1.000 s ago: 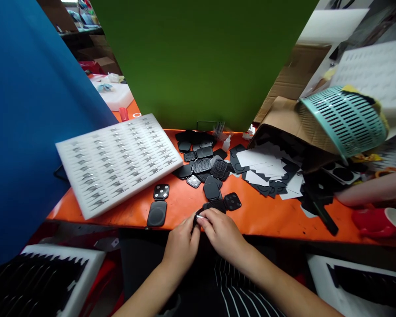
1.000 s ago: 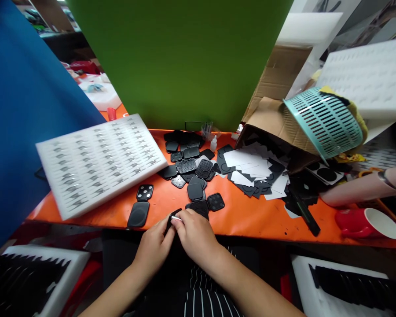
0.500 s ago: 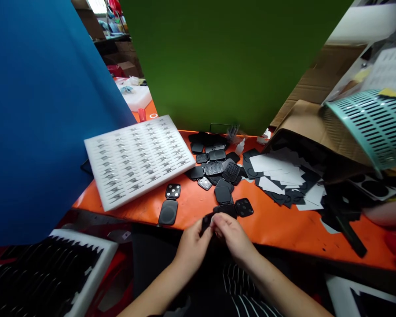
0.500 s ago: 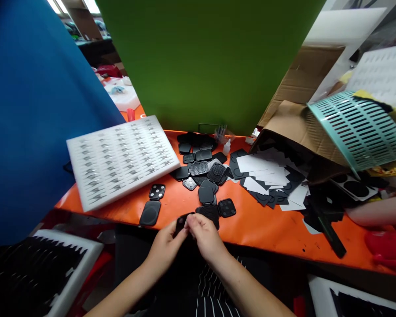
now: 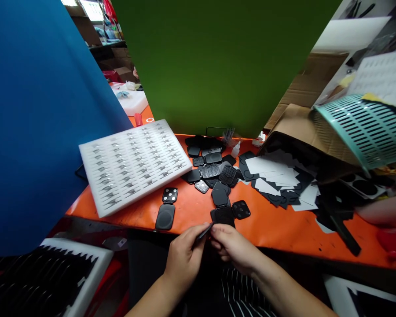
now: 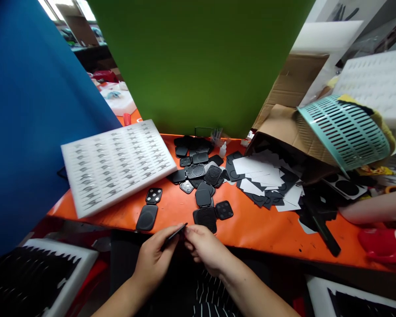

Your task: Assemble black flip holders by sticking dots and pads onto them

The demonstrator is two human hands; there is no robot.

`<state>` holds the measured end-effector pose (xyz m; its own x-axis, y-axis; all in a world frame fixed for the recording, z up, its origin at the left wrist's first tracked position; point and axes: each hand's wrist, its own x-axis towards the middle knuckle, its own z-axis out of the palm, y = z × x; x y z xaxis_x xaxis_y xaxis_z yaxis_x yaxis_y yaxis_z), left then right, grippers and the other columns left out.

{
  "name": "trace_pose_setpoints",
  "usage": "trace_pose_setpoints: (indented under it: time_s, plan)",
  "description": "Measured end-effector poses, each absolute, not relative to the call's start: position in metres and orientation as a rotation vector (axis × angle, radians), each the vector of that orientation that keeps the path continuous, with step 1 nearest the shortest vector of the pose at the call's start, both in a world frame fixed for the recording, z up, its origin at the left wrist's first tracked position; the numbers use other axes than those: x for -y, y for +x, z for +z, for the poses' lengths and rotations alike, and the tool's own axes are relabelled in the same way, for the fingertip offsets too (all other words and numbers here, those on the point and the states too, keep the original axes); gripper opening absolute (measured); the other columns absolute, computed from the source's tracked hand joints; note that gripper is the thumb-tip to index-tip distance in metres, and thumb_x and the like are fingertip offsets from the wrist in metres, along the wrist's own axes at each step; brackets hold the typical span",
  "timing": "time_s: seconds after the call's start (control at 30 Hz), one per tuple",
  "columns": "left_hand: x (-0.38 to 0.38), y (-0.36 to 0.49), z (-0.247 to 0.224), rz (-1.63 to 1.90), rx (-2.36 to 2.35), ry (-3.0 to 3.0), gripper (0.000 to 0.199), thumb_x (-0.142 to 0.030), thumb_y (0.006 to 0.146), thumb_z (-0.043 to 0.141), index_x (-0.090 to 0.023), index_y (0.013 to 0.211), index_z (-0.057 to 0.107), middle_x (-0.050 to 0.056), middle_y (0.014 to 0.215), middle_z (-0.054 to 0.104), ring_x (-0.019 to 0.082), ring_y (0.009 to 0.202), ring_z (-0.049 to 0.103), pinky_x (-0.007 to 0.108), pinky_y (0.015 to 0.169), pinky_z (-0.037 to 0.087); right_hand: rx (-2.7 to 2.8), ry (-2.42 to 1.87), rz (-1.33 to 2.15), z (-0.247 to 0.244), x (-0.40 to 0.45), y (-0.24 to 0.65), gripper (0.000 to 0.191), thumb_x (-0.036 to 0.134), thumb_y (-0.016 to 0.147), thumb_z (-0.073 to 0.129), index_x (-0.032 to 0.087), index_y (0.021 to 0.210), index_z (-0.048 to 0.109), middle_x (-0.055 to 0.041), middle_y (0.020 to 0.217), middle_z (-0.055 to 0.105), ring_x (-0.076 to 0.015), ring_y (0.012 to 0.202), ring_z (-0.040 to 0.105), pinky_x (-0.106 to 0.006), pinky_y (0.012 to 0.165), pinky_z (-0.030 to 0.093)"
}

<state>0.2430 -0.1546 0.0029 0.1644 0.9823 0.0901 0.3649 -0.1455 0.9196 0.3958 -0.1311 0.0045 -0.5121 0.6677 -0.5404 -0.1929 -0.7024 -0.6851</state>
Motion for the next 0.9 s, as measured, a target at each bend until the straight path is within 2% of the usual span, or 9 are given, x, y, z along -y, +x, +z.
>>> trace_pose_setpoints:
  time_s: [0.13,0.23,0.43,0.73,0.8,0.9]
  plan:
    - [0.162,0.236,0.001,0.962,-1.144,1.866,0.039,-0.009,0.081,0.045,-0.027,0.115,0.05,0.003,0.113,0.058,0.017,0.105,0.053,0.03,0.091,0.043,0.235,-0.893,2.513,0.007,0.134,0.405,0.019,0.034,0.077,0.054,0.016,0.078,0.049,0.0063,0.057,0.035,-0.0006,0.039,0.021,-0.013,0.037,0.009]
    - [0.164,0.234,-0.002,0.995,-1.079,1.913,0.043,-0.005,0.079,0.043,-0.027,0.116,0.049,0.004,0.115,0.057,0.018,0.107,0.052,0.033,0.092,0.043,0.024,-0.82,2.568,0.004,0.136,0.405,0.021,0.036,0.079,0.052,0.015,0.077,0.052,0.0065,0.053,0.035,-0.0006,0.038,0.023,-0.012,0.035,0.011]
    - [0.161,0.234,-0.004,1.117,-1.011,1.863,0.038,-0.006,0.08,0.044,-0.025,0.111,0.052,0.005,0.107,0.061,0.018,0.101,0.056,0.033,0.088,0.046,-0.175,-0.831,2.469,0.003,0.142,0.391,0.023,0.035,0.078,0.055,0.014,0.07,0.051,0.0084,0.046,0.032,-0.0002,0.034,0.019,-0.012,0.033,0.012]
    - [0.153,0.243,-0.003,1.061,-0.956,1.82,0.034,-0.009,0.083,0.043,-0.025,0.112,0.05,0.003,0.103,0.062,0.015,0.095,0.058,0.029,0.085,0.045,-0.421,-0.728,2.3,0.002,0.149,0.385,0.029,0.035,0.078,0.053,0.015,0.06,0.043,0.0089,0.044,0.028,-0.0008,0.033,0.018,-0.013,0.032,0.014]
    - [0.15,0.243,-0.003,1.031,-0.966,1.812,0.031,-0.011,0.084,0.042,-0.025,0.11,0.051,0.003,0.101,0.062,0.015,0.093,0.058,0.028,0.083,0.046,-0.421,-0.704,2.312,-0.001,0.149,0.388,0.027,0.034,0.078,0.053,0.015,0.062,0.044,0.0091,0.044,0.027,-0.0008,0.033,0.018,-0.013,0.032,0.014]
    - [0.132,0.238,-0.009,0.993,-1.255,1.693,0.027,-0.019,0.085,0.042,-0.024,0.112,0.048,0.004,0.1,0.062,0.016,0.092,0.058,0.028,0.08,0.046,-0.349,-0.679,2.325,-0.005,0.146,0.396,0.022,0.034,0.079,0.053,0.015,0.07,0.048,0.0095,0.044,0.026,-0.0009,0.033,0.018,-0.013,0.033,0.014]
